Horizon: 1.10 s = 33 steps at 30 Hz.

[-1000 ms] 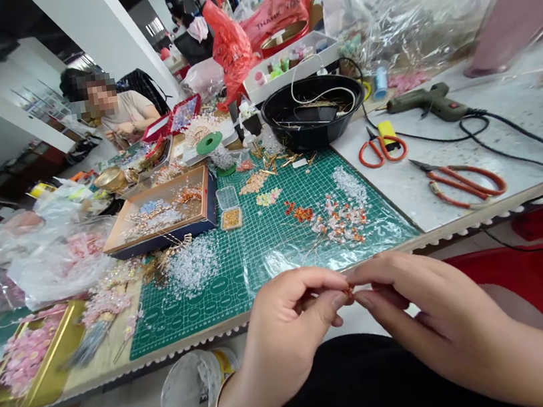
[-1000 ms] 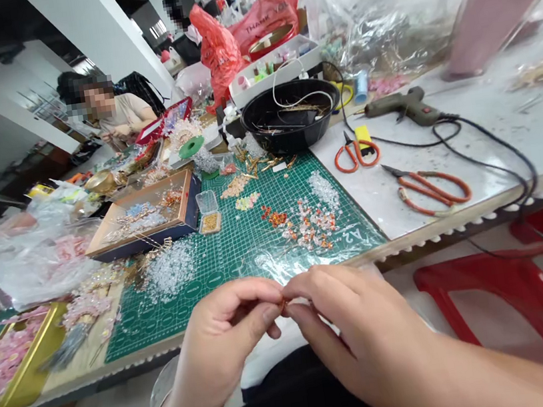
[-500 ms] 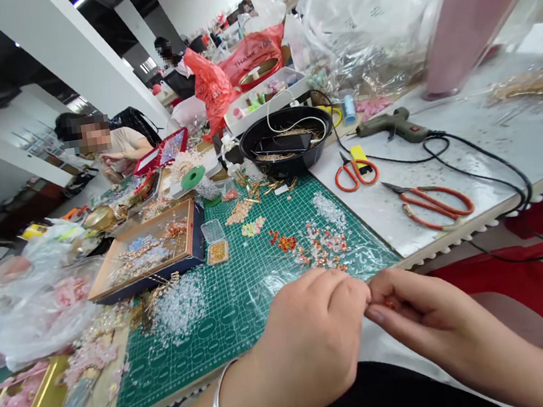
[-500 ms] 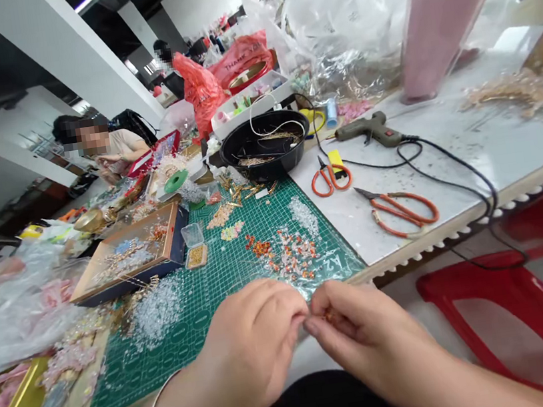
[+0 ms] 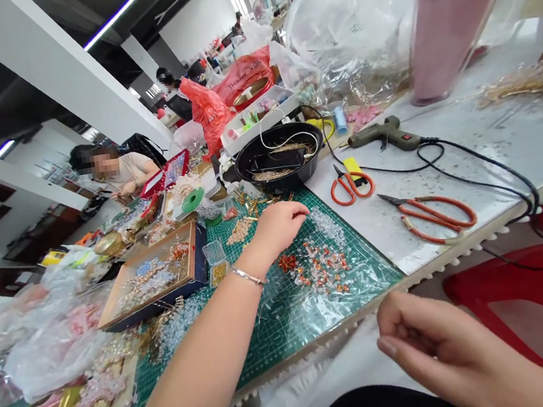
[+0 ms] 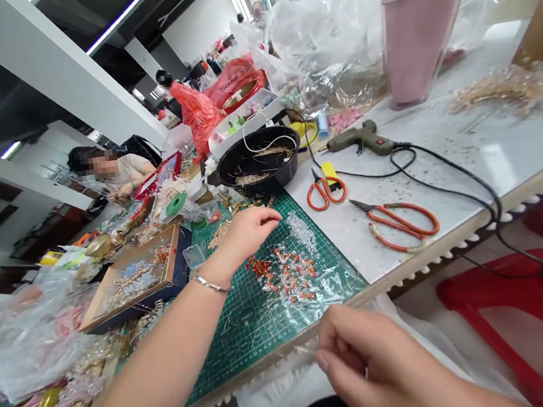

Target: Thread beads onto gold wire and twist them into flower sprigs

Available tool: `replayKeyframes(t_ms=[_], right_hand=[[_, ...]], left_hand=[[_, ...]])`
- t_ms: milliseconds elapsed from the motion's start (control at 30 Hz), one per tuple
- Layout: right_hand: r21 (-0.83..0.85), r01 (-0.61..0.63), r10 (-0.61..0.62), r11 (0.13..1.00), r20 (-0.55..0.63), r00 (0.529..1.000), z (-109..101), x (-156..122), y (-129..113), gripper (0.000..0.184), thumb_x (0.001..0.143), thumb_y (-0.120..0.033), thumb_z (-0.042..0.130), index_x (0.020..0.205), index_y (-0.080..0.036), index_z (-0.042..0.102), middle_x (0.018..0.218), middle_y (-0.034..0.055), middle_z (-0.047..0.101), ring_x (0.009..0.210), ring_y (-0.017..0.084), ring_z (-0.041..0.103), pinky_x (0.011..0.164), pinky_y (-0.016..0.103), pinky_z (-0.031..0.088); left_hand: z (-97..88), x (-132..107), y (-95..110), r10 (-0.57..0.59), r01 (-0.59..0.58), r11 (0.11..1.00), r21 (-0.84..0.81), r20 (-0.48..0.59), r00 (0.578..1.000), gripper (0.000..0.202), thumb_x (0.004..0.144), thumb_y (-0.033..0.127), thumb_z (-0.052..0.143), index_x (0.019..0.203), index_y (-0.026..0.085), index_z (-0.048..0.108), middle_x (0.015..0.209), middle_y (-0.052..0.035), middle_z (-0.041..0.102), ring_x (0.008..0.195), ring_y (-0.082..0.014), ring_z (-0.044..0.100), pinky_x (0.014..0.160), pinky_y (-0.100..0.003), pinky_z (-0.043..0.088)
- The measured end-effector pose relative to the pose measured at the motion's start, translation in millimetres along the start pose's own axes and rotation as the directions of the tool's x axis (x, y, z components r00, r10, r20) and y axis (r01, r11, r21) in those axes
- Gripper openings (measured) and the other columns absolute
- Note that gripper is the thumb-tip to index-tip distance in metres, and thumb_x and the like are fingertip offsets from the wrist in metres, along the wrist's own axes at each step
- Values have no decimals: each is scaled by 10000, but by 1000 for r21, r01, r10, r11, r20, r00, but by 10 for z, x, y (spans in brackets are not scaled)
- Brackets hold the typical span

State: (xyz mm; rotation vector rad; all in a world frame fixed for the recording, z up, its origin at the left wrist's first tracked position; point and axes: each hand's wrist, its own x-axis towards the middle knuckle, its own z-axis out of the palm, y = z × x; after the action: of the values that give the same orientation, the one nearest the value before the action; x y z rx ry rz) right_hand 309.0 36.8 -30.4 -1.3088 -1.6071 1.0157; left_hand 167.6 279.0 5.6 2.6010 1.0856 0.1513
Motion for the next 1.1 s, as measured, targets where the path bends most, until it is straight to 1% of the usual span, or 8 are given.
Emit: replayKeyframes(t_ms=[167,300,400,567,800,933,1033,1100], right_hand=[[-47,-36,40,998,72,997,18,-5,53,197,908,-170,468,727,-246,445,616,-46,479,546,121,442,503,202,368],[-28,-106,109,994,117,987,17,-26,157,201,928,-174,469,738,-239,453,639,-44,478,569,121,429,518,205,367],[-19,-114,116,993,147,982,58,-24,222,198,939,-163,472,756,-237,461,654,-46,480,586,122,428,537,211,365],[-1,-119,117,993,186,975,101,-19,264,201,942,-160,501,758,-236,471,647,-55,480,586,122,416,535,221,345],[-34,-142,146,989,189,971,106,-68,231,196,928,-166,501,749,-237,465,632,-62,466,571,119,399,526,228,333],[-68,-122,132,990,159,978,48,-124,169,202,941,-222,493,740,-240,480,627,-50,482,568,125,437,518,221,375],[-67,-84,93,994,130,987,11,-143,124,257,962,-313,470,716,-243,494,623,-34,489,551,131,467,495,209,422],[-63,-57,65,996,133,989,31,-131,108,284,965,-353,467,705,-245,503,613,-32,489,530,128,473,472,198,437]], left_hand=[[298,257,-85,47,-55,991,118,70,996,186,953,184,580,983,206,763,1084,-56,763,1057,-228,685,1004,-390,529],[403,277,-104,27,-45,984,170,110,994,233,988,327,609,1147,172,679,1208,-93,684,1090,-226,658,971,-458,550],[413,299,-140,-22,-5,981,192,137,990,310,989,362,607,1241,185,636,1293,-109,636,1105,-233,647,948,-456,564],[364,336,-223,-118,74,976,206,213,970,321,990,363,605,1258,188,627,1292,-109,634,1082,-229,653,922,-441,576],[265,337,-177,-81,45,988,150,242,967,318,989,365,608,1249,184,630,1273,-106,642,1067,-225,657,913,-437,579],[-71,37,-141,-97,88,994,68,158,983,269,995,353,592,1177,166,653,1157,-84,686,974,-197,673,859,-391,580],[-348,-511,-228,-146,147,989,-3,86,986,231,994,273,500,1088,192,694,1000,-19,736,871,-162,668,780,-285,528],[-417,-949,-313,-198,200,979,-24,73,977,187,939,267,548,942,196,721,923,-8,739,814,-161,655,731,-274,496]])
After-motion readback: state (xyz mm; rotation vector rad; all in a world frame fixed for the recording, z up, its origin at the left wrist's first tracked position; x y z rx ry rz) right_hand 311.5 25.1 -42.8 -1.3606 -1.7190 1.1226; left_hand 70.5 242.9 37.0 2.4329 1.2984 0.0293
